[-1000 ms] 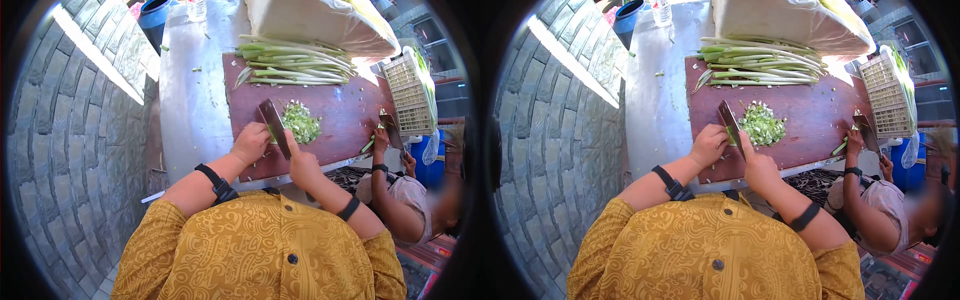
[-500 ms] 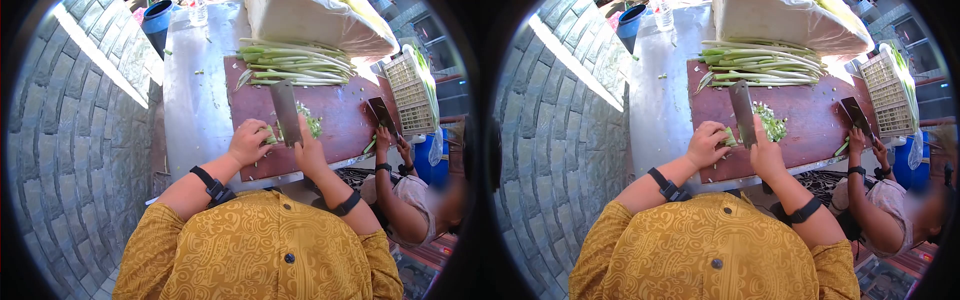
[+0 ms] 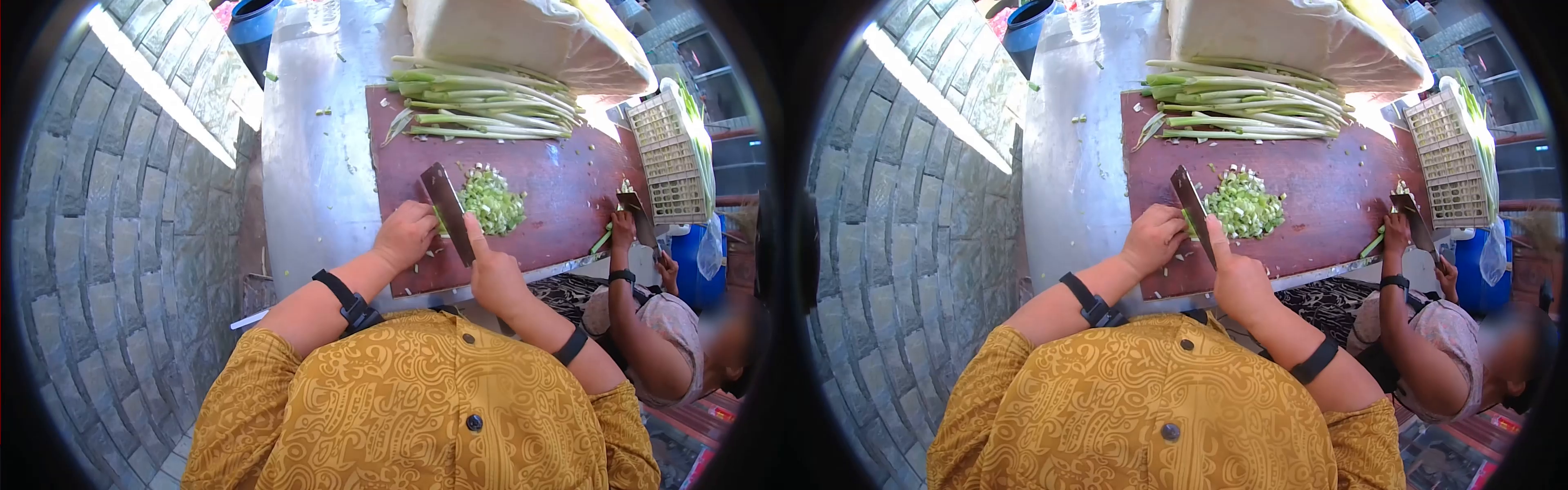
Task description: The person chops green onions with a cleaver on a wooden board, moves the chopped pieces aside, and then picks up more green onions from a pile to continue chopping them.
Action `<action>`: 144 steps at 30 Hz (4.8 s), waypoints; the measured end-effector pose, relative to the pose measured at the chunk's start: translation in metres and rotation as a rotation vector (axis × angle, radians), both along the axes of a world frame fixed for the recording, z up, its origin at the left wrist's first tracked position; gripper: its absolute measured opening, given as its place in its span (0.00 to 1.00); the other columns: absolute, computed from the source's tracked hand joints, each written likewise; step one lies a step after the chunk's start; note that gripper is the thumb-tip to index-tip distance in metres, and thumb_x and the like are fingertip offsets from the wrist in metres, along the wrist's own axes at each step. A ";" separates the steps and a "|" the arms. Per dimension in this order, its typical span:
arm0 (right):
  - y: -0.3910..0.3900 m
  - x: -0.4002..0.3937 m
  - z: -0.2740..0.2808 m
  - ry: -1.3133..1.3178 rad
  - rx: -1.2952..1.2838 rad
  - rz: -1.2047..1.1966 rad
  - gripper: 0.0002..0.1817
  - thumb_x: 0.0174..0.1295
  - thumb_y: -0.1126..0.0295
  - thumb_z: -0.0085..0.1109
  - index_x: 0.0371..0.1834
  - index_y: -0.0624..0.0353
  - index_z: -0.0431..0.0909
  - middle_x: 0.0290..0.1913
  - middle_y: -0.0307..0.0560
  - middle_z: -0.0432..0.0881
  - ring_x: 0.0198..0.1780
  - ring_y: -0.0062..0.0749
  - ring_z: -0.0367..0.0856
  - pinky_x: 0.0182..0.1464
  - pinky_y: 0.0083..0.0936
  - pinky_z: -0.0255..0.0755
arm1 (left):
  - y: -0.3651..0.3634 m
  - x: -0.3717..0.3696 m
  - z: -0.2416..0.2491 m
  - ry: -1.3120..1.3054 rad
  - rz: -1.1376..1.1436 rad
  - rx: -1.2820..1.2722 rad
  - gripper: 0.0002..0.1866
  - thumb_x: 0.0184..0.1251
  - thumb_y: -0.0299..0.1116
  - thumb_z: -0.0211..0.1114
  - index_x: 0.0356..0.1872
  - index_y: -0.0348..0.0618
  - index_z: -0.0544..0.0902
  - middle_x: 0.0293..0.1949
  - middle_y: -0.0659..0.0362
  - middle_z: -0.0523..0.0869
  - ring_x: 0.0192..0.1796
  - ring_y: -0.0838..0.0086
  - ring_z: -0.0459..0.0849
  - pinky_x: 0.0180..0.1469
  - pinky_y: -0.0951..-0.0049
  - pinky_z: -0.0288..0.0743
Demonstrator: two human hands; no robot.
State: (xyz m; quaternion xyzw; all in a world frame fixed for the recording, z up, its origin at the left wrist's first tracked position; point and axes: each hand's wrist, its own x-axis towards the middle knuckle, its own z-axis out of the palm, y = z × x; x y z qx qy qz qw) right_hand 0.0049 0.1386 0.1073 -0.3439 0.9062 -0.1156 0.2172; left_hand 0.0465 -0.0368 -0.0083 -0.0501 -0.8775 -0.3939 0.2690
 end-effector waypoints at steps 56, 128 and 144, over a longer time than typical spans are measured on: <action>0.012 -0.009 -0.010 0.070 -0.246 -0.126 0.41 0.56 0.78 0.49 0.76 0.49 0.46 0.24 0.65 0.79 0.28 0.64 0.78 0.34 0.52 0.71 | -0.001 0.003 0.025 -0.033 0.071 -0.056 0.12 0.44 0.29 0.72 0.32 0.43 0.81 0.39 0.57 0.82 0.44 0.62 0.79 0.47 0.65 0.74; -0.004 -0.008 -0.016 0.040 -0.290 -0.112 0.41 0.57 0.78 0.49 0.76 0.52 0.45 0.25 0.65 0.79 0.28 0.63 0.78 0.35 0.52 0.72 | -0.015 0.014 0.009 -0.080 -0.055 0.064 0.10 0.44 0.25 0.68 0.30 0.40 0.78 0.36 0.52 0.80 0.43 0.57 0.79 0.46 0.63 0.75; -0.020 0.005 -0.017 -0.046 -0.058 -0.015 0.44 0.55 0.79 0.48 0.76 0.51 0.41 0.26 0.65 0.80 0.31 0.63 0.80 0.36 0.51 0.72 | -0.004 0.010 -0.006 -0.045 -0.067 0.014 0.06 0.44 0.23 0.67 0.26 0.41 0.79 0.37 0.56 0.81 0.41 0.61 0.80 0.44 0.66 0.77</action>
